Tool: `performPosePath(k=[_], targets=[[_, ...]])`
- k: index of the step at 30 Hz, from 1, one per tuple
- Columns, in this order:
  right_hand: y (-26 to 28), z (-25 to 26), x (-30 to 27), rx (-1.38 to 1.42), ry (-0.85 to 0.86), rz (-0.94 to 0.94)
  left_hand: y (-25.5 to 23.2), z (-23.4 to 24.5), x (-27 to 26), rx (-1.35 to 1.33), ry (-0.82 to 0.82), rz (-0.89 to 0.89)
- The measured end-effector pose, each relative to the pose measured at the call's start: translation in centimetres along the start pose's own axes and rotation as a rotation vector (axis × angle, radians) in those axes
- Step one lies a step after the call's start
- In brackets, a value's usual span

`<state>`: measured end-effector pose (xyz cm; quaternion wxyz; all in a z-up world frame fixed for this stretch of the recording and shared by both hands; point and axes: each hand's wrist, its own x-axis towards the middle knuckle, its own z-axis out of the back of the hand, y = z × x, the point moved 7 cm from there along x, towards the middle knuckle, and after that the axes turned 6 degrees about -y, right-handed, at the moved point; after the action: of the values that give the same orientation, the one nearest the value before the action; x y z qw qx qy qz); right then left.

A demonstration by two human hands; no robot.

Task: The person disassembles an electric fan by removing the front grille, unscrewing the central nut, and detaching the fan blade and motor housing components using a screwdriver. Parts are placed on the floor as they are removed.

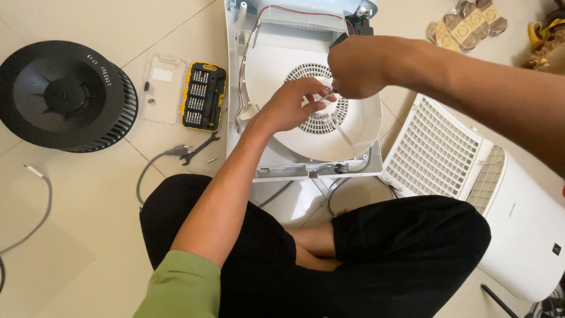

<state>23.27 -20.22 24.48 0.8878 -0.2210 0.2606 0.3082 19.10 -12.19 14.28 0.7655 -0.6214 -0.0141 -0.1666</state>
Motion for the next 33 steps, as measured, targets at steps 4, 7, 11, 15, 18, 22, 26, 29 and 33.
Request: performPosePath(k=[4,7,11,15,18,22,26,29,33], targets=[[-1.9,-1.8,0.5,0.318,0.201,-0.142,0.1,0.1,0.4,0.007,-0.027,-0.016],[-2.1,-1.3,1.1,0.285,0.089,-0.058,0.9,-0.2,0.5,0.113,-0.035,0.039],[-1.2,-0.5,0.9,0.001,-0.036,-0.005,0.6,0.1,0.9,0.111,-0.130,-0.089],[0.2,0.2,-0.1,-0.240,-0.062,0.006,1.3,0.0,1.0,0.106,-0.139,-0.094],[1.1,1.0,-1.1,-0.322,-0.107,0.087,1.3,-0.1,0.8,0.057,-0.172,-0.146],[2.5,1.7,-1.5,-0.469,-0.209,0.196,1.8,0.3,0.6,0.055,-0.202,-0.079],[3.1,1.4,-0.5,-0.578,-0.233,0.256,1.7,0.8,0.4,0.033,-0.196,-0.075],[1.9,1.4,-0.1,-0.406,-0.234,0.167,1.8,0.9,0.6,-0.018,-0.164,-0.064],[-0.9,0.4,-0.4,0.170,-0.065,-0.012,2.1,0.0,0.6,-0.019,-0.148,-0.071]])
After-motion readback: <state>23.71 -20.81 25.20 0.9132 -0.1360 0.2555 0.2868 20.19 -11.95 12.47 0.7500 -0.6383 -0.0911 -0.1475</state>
